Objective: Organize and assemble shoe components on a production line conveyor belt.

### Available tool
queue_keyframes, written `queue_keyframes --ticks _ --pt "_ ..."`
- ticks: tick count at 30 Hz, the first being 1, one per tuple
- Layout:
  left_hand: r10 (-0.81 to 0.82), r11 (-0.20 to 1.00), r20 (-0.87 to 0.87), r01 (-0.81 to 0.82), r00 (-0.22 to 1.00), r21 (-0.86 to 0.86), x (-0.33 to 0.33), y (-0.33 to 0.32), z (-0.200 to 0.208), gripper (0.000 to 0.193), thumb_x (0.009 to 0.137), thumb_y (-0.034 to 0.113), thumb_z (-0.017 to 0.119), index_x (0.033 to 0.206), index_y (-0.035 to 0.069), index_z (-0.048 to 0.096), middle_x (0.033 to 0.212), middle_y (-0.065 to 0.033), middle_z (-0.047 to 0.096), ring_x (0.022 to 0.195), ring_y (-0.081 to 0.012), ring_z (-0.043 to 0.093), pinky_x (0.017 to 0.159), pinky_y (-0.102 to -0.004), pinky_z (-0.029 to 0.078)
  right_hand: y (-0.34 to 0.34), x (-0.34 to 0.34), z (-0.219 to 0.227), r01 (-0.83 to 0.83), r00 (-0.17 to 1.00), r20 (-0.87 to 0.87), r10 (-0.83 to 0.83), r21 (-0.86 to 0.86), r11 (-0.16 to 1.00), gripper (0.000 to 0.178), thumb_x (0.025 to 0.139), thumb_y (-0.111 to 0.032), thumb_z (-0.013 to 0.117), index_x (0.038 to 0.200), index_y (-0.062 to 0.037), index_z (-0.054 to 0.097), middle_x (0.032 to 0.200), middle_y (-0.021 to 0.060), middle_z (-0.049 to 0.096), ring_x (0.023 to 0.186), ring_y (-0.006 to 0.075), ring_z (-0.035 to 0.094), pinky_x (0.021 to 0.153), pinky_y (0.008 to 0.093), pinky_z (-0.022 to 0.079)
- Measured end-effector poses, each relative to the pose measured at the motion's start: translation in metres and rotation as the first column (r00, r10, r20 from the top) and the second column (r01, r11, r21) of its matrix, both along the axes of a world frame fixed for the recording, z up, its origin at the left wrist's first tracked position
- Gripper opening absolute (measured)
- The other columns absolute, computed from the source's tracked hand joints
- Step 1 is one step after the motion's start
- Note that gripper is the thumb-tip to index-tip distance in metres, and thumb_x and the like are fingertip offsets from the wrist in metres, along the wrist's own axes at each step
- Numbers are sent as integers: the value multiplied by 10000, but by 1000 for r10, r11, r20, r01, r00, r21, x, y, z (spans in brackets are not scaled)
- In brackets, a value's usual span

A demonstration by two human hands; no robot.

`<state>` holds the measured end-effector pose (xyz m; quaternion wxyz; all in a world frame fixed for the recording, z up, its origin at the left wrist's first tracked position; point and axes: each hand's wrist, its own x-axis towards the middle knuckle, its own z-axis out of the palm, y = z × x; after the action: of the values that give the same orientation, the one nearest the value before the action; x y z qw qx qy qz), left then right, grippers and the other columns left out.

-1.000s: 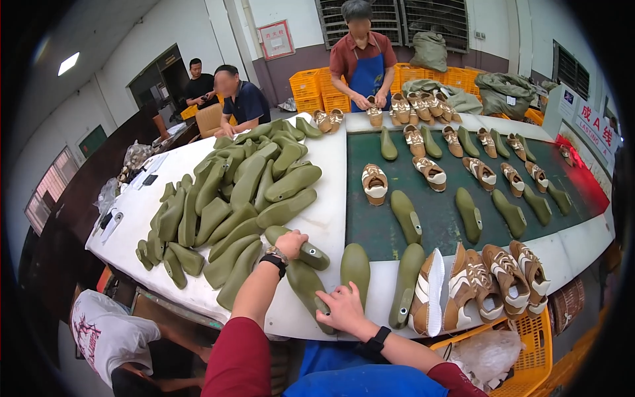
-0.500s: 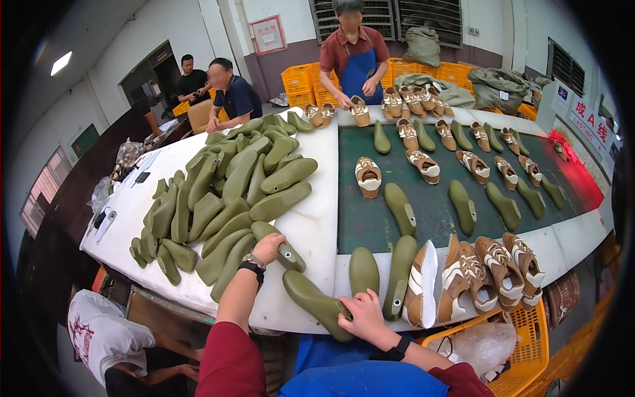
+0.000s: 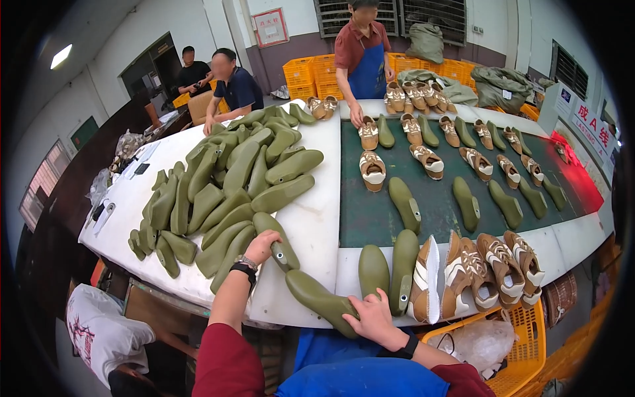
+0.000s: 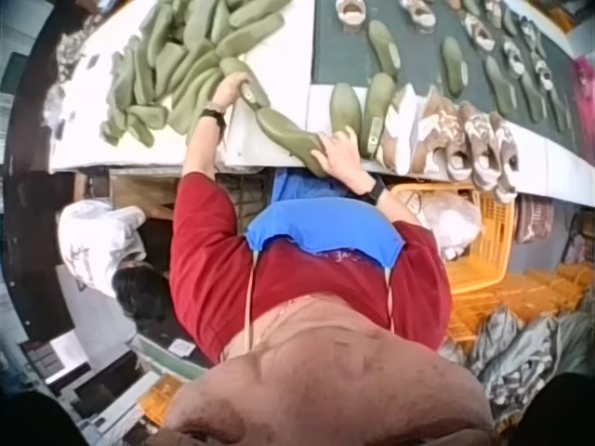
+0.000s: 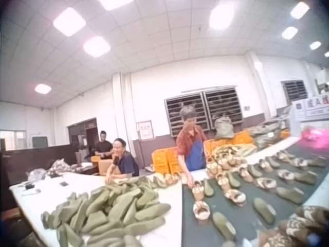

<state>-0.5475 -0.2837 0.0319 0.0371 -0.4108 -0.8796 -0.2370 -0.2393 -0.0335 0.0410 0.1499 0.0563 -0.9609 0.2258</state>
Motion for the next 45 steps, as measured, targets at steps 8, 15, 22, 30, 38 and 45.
queue_keyframes --ticks 8,15,22,30,38,45 --pt "-148 989 -43 147 988 -28 38 -11 11 310 662 -154 508 897 27 597 1029 -140 588 1024 -331 537 889 -365 452 -14 -8 -1 93 996 -5 -93 -19 996 457 769 -311 684 1150 -79 583 852 111 615 917 276 544 1006 509 291" --pt "-19 991 182 -6 983 137 95 -5 -1 491 680 -156 471 1102 55 608 1250 -199 520 1210 -370 455 997 -378 409 -70 -77 -23 12 993 -115 -29 -153 988 491 782 -299 656 1218 -103 545 1150 143 518 1043 302 485 977 471 328" --pt "255 857 473 -424 843 293 157 16 4 481 816 216 667 1237 26 531 1443 -258 276 1332 -367 311 1068 -393 290 -31 -86 -18 91 967 -226 -121 -138 986 465 773 -295 666 1192 -123 558 1230 166 471 1195 353 389 1015 495 295" --pt "343 894 135 -367 930 255 150 45 -12 522 775 243 734 1181 -23 540 1381 -260 288 1275 -409 318 1057 -442 292 13 -80 -53 358 924 287 -252 -419 834 586 832 -386 604 1315 -90 455 1045 247 599 908 400 613 788 442 493" --pt "317 924 157 -341 935 170 155 42 0 525 777 252 728 1192 -11 541 1399 -259 282 1292 -434 284 1062 -470 275 18 -101 -55 499 804 503 -318 -280 820 268 881 -229 541 1059 -37 596 949 181 647 843 365 626 729 474 495" --pt "359 933 -127 -360 924 17 163 55 -3 539 752 314 715 1197 52 564 1363 -246 376 1294 -482 259 1024 -547 291 24 -63 -13 322 939 -22 -344 -298 899 259 788 -153 611 1032 -66 604 924 114 596 880 334 586 751 437 490"
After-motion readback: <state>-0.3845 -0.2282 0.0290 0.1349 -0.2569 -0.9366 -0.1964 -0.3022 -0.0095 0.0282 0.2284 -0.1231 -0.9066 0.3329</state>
